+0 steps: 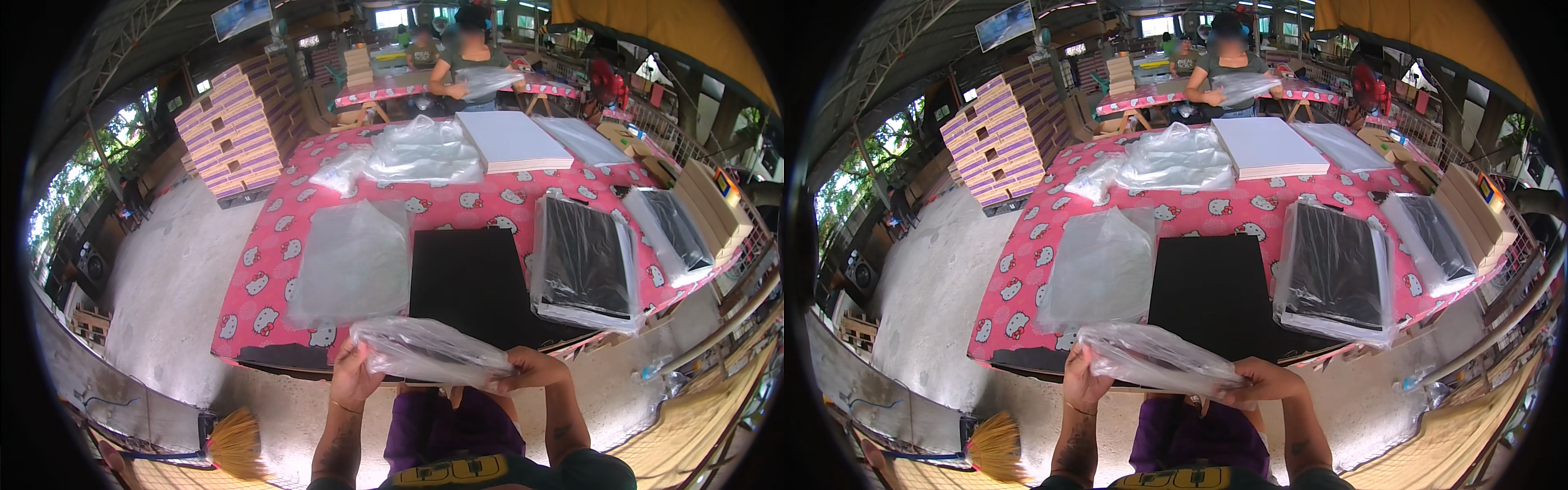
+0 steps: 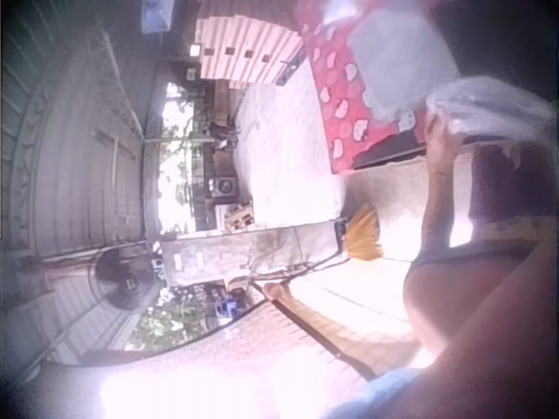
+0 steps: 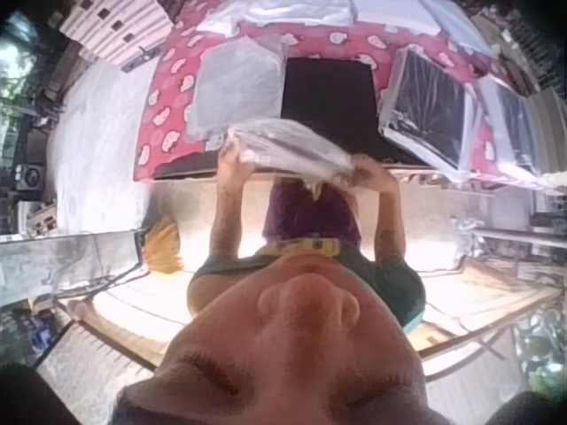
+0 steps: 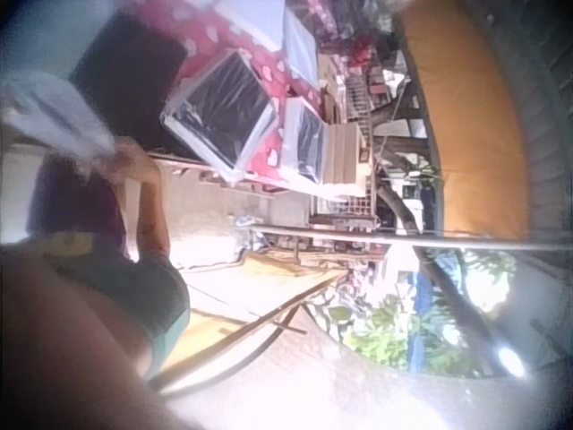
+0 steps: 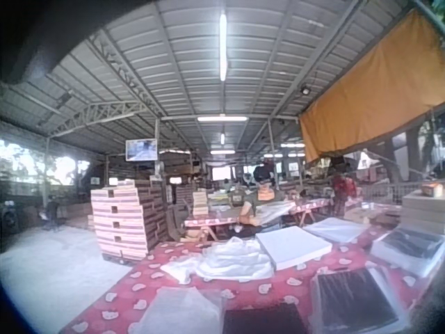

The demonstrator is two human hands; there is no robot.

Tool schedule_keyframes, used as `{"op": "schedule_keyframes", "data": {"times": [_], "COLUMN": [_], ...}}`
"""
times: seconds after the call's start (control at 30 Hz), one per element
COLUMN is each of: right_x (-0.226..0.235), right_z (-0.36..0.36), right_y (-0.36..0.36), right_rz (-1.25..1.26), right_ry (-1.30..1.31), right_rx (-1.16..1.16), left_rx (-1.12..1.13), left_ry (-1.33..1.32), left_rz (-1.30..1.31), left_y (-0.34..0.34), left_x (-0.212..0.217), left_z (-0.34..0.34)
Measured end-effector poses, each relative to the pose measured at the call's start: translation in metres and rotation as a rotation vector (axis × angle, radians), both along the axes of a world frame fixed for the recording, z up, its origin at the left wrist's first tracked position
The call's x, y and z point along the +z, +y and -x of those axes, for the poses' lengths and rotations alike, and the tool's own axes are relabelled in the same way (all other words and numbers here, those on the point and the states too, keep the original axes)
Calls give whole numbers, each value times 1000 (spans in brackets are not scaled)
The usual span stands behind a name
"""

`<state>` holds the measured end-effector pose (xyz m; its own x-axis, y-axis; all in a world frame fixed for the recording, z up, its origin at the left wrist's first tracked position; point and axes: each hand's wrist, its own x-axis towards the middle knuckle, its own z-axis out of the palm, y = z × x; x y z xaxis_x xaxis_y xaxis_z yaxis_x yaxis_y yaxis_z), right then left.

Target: The person packs flat items into individual plastic bags and then places the bagged items into larger stacks on a table.

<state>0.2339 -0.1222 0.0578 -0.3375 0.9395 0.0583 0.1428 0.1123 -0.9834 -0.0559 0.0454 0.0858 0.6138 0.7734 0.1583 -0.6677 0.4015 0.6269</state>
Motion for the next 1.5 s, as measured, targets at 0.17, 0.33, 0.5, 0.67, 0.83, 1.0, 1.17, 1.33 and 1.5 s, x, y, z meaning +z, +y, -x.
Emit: {"op": "schedule_keyframes", "data": {"times": [0.17,0.33,0.5,0.67,0.83,1.0,1.17,1.33,1.5], "right_x": [-12,-26,0,-25,-17,-25,-12,1,5], "right_z": [3,-12,0,-17,-14,-22,-8,6,12], "right_y": [0,-6,0,5,-14,-28,-22,-25,-33], "right_rz": [-155,-298,-113,-73,-70,67,59,66,0], "right_ry": [488,1113,510,423,888,666,754,733,757], "right_rx": [-121,-226,-164,234,-15,-192,-335,-477,-468], "left_rx": [-197,-530,-353,-38,-123,-165,-152,-104,-91], "left_ry": [47,471,-121,-7,93,82,141,182,109], "left_rz": [128,-380,-329,-115,-1,131,108,59,59], "left_y": [15,1,12,23,20,11,3,-9,-18], "left_x": [-22,-25,-35,-11,-28,-46,-56,-45,-46], "left_z": [18,24,35,27,27,23,30,33,39]}}
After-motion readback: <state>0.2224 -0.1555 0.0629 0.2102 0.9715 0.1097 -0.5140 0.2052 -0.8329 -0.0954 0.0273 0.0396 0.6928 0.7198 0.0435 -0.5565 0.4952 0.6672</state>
